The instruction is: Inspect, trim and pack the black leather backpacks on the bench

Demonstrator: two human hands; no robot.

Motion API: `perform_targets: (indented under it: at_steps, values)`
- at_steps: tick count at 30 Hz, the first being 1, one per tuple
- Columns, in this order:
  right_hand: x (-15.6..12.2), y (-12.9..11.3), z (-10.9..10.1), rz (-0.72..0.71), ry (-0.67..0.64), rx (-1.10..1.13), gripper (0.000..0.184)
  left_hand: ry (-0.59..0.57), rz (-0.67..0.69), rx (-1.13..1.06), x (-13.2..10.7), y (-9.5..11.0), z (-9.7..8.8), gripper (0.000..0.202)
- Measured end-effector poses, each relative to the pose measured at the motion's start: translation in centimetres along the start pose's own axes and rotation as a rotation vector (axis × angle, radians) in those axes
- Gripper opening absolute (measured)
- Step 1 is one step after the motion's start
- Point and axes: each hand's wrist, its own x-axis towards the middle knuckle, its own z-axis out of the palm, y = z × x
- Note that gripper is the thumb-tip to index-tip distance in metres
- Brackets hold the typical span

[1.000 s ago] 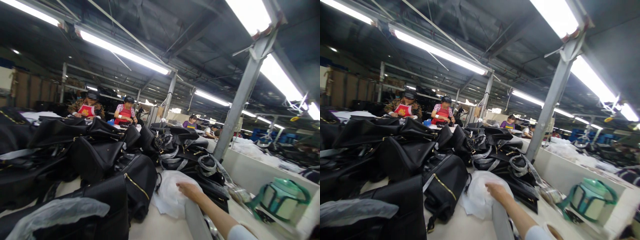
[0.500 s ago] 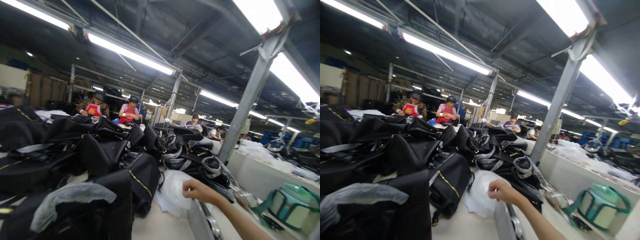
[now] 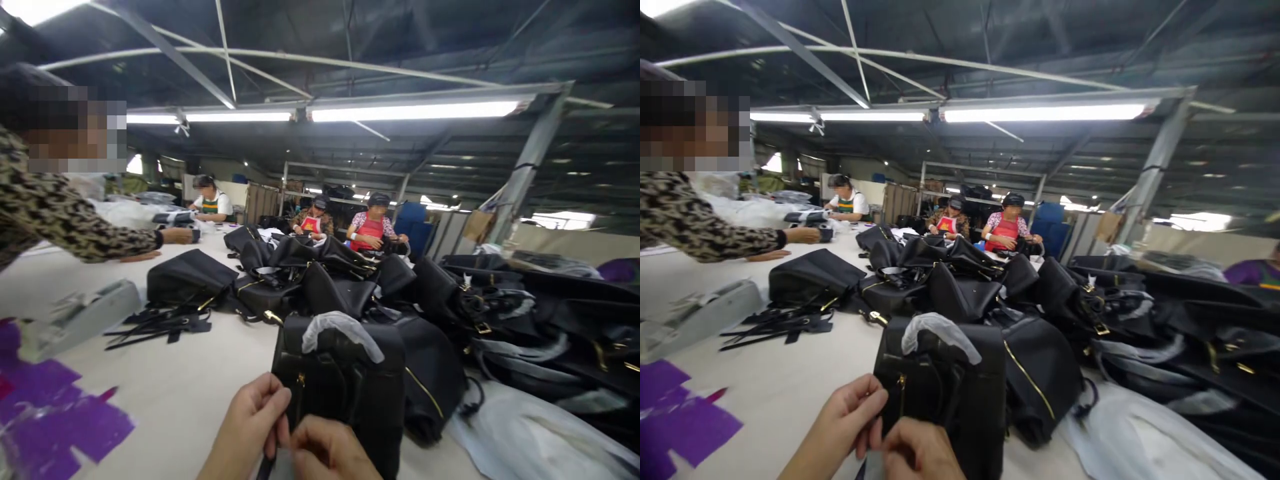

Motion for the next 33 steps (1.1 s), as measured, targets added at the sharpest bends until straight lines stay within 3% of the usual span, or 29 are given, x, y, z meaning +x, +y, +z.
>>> perform_targets:
  at_steps: [2, 5, 8, 14, 17, 23, 25, 29, 33]
  values:
    - [1.3, -0.1, 0.9, -0.024, 0.158, -0.012, 0.017, -0.008, 0.024, 0.005, -0.4, 0.7, -0.3, 0.044]
    - [2.0, 0.5, 1.5, -0.038, 0.265, 0.107, 0.024, -0.038, 0.049, -0.014, -0.9, 0.7, -0.2, 0.039]
    - [2.3, 2.0, 2.0, -0.045, 0.341, 0.273, 0.031, -0.043, 0.043, -0.063, -1.1, -0.7, 0.5, 0.036]
    - [2.8, 4.2, 2.2, -0.030, 0.477, 0.410, 0.041, 0.073, 0.033, -0.117, -1.0, -3.1, 1.6, 0.047]
    - [2.8, 3.5, 2.3, -0.024, 0.493, 0.428, 0.043, 0.109, 0.034, -0.141, -1.1, -2.9, 1.8, 0.052]
    - [1.9, 0.1, 2.9, -0.122, 0.796, 0.321, 0.036, 0.153, 0.019, -0.143, -2.1, -1.6, 2.2, 0.048]
    - [1.7, -0.6, 2.7, -0.143, 0.795, 0.279, 0.034, 0.163, 0.005, -0.121, -2.2, -1.4, 2.2, 0.050]
    - [1.7, -0.9, 2.1, -0.113, 0.672, 0.251, 0.034, 0.102, -0.034, -0.154, -2.1, -1.6, 2.2, 0.053]
    - [1.9, -1.3, 2.8, -0.111, 0.772, 0.329, 0.036, 0.033, -0.034, -0.202, -1.6, -2.6, 2.1, 0.053]
